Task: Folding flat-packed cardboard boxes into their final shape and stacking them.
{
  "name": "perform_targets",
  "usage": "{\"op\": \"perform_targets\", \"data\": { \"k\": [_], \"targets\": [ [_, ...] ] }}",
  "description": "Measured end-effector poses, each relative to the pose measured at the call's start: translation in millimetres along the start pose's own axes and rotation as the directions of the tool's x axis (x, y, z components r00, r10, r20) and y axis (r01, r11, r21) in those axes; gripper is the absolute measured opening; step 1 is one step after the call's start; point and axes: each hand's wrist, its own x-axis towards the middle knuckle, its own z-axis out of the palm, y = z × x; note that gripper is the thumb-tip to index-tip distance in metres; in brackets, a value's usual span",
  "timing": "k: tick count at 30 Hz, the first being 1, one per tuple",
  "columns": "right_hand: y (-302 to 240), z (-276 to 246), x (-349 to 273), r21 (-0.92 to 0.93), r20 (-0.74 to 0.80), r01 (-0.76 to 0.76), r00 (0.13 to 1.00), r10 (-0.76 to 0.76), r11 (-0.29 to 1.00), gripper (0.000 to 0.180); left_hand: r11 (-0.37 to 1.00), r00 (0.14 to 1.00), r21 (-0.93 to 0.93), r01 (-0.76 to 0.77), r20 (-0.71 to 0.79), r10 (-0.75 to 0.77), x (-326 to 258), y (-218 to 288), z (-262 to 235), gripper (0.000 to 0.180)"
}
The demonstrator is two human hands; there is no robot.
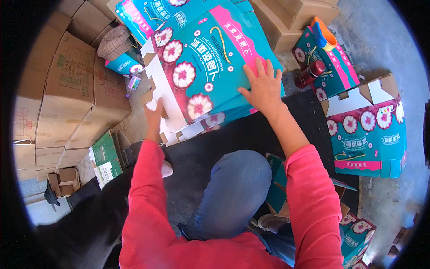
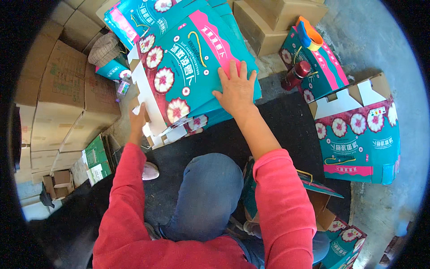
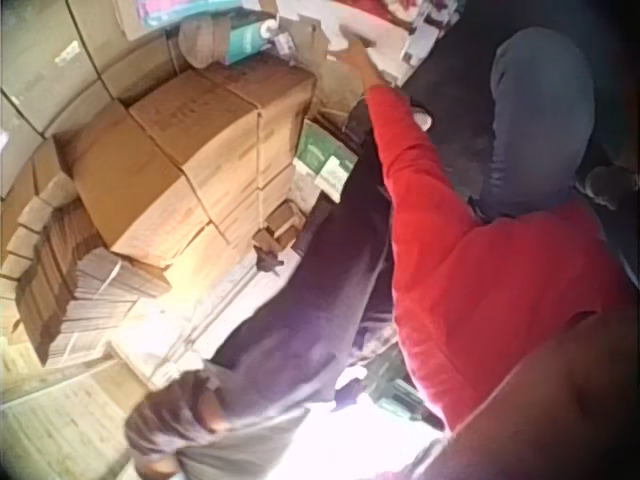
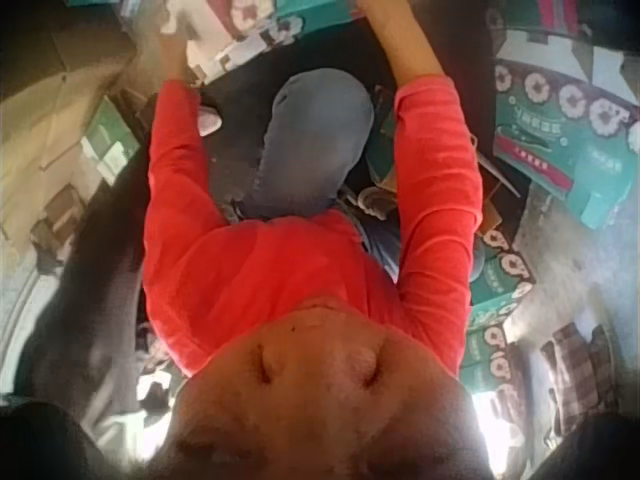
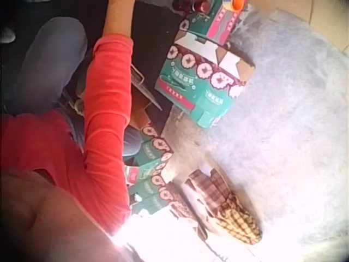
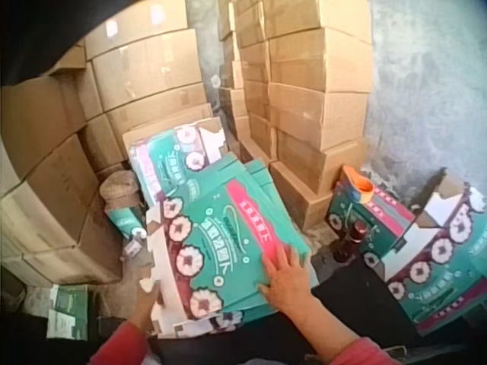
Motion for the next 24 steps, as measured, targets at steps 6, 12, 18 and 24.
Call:
{"op": "perform_targets", "data": {
  "k": [6, 12, 18, 24],
  "targets": [
    [11.4, 2.2, -2.4, -0.032, 0.048, -0.028, 0.998, 0.030, 0.999, 0.072, 0.707, 0.651, -0.265, 0.656, 0.673, -0.351, -9.5, -15.3, 23.6, 0.050],
    [6.2, -2.6, -0.4, 0.028, -0.003, -0.013, 1.000, 0.013, 1.000, 0.072, 0.698, 0.759, -0.413, 0.584, 0.583, -0.290, -1.4, -17.8, 5.6, 0.044],
    [31.2, 8.5, -6.9, 0.016, -0.022, -0.067, 0.998, 0.067, 0.998, 0.073, 0.682, 0.850, -0.550, 0.482, 0.482, -0.213, -23.9, 34.8, 11.0, 0.051],
    [79.0, -0.7, 12.9, -0.001, 0.066, -0.174, 0.983, 0.173, 0.985, 0.074, 0.786, 0.894, -0.503, 0.359, 0.426, -0.136, -8.6, 88.7, 33.0, 0.070]
  ]
}}
